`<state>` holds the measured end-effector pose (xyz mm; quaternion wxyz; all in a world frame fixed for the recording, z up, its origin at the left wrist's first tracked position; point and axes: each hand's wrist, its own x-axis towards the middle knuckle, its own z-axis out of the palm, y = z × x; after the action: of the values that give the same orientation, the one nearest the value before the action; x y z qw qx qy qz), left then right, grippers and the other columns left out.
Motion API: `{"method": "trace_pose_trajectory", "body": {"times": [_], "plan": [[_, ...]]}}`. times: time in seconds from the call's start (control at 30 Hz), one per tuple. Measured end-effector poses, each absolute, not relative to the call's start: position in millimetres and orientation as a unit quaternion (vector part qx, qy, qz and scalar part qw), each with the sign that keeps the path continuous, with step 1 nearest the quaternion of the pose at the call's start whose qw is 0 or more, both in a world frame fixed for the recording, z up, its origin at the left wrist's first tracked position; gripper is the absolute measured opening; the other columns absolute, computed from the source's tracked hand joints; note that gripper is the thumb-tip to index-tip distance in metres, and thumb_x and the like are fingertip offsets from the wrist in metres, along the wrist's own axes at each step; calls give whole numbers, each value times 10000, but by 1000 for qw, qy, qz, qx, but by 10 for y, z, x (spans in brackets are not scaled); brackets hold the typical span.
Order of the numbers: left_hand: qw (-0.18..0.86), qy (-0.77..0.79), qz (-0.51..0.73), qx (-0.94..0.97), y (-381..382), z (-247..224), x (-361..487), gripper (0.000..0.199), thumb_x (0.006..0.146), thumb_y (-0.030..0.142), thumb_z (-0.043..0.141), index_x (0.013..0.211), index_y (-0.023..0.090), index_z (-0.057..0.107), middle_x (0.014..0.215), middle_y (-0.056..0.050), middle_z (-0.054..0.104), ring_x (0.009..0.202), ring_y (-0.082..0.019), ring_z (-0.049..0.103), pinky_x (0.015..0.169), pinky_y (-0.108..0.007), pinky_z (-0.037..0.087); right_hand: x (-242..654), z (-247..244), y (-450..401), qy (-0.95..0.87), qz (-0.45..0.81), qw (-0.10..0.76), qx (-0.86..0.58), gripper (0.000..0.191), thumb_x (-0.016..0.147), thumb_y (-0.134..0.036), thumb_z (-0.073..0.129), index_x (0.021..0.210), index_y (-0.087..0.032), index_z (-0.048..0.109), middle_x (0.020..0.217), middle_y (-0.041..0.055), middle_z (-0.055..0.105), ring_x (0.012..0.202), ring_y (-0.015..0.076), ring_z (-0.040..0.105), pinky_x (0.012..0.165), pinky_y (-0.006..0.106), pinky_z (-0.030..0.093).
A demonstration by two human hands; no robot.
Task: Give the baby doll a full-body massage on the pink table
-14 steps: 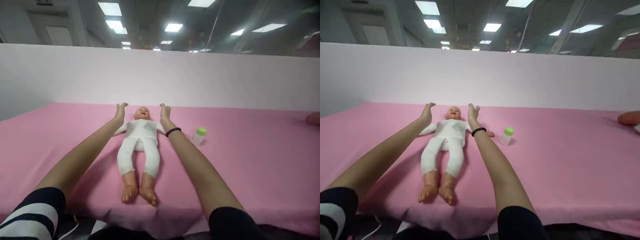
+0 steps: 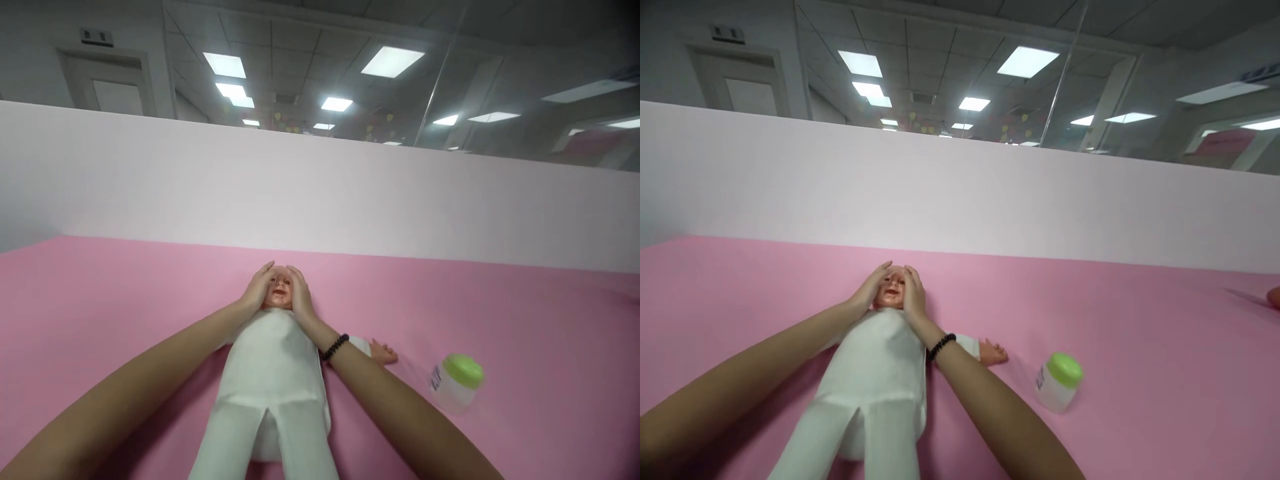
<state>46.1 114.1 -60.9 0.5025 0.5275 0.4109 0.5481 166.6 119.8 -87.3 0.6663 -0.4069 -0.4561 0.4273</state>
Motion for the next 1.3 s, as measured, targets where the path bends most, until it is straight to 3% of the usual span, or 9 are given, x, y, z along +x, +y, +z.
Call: {"method": "trace_pose_trajectory", "body": {"times": [0.13, 0.27, 0.43, 0.63, 0.9, 1.3], "plan": [[496, 402, 560, 528, 1156, -813, 423, 621, 841, 415, 653, 1429, 236, 559, 1444, -117, 594, 1362, -300, 539, 1170, -421, 398, 1713, -934, 1069, -477, 474, 632, -386, 612, 791, -494, 654, 1347, -244, 595, 1503, 52, 538, 1415, 263, 476, 1201, 391, 377], [496, 390, 557, 540, 1102, -840, 355, 591, 833, 356, 651, 1409, 250, 569, 1514, -100, 520, 1416, -296, 475, 1199, -415, 367, 1728, -877, 992, -475, 485, 627, -383, 679, 745, -449, 678, 1381, -239, 560, 1536, 56, 495, 1435, 280, 451, 1213, 417, 377], [497, 403, 537, 550, 1063, -784, 358, 566, 860, 354, 635, 1411, 265, 541, 1526, -97, 486, 1435, -287, 445, 1201, -432, 367, 1715, -829, 942, -468, 491, 621, -393, 678, 764, -486, 675, 1389, -255, 554, 1550, 47, 483, 1440, 269, 453, 1205, 411, 402], [480, 434, 526, 552, 1069, -770, 373, 479, 961, 387, 467, 1421, 281, 542, 1536, -72, 472, 1456, -267, 411, 1225, -432, 330, 1757, -847, 959, -442, 516, 634, -369, 613, 756, -477, 659, 1325, -255, 606, 1506, 37, 536, 1439, 265, 458, 1210, 411, 398], [520, 428, 505, 540, 960, -714, 341, 611, 883, 431, 659, 1462, 329, 494, 1518, -77, 495, 1364, -300, 514, 1157, -461, 435, 1791, -810, 920, -443, 533, 614, -376, 642, 740, -433, 726, 1348, -273, 596, 1442, 39, 571, 1321, 274, 556, 1116, 416, 492], [519, 441, 517, 520, 975, -671, 377, 556, 870, 365, 590, 1422, 313, 550, 1458, -57, 537, 1333, -303, 536, 1142, -445, 461, 1789, -826, 949, -446, 531, 616, -374, 569, 774, -427, 644, 1325, -289, 609, 1435, 15, 566, 1323, 267, 538, 1091, 402, 513]]}}
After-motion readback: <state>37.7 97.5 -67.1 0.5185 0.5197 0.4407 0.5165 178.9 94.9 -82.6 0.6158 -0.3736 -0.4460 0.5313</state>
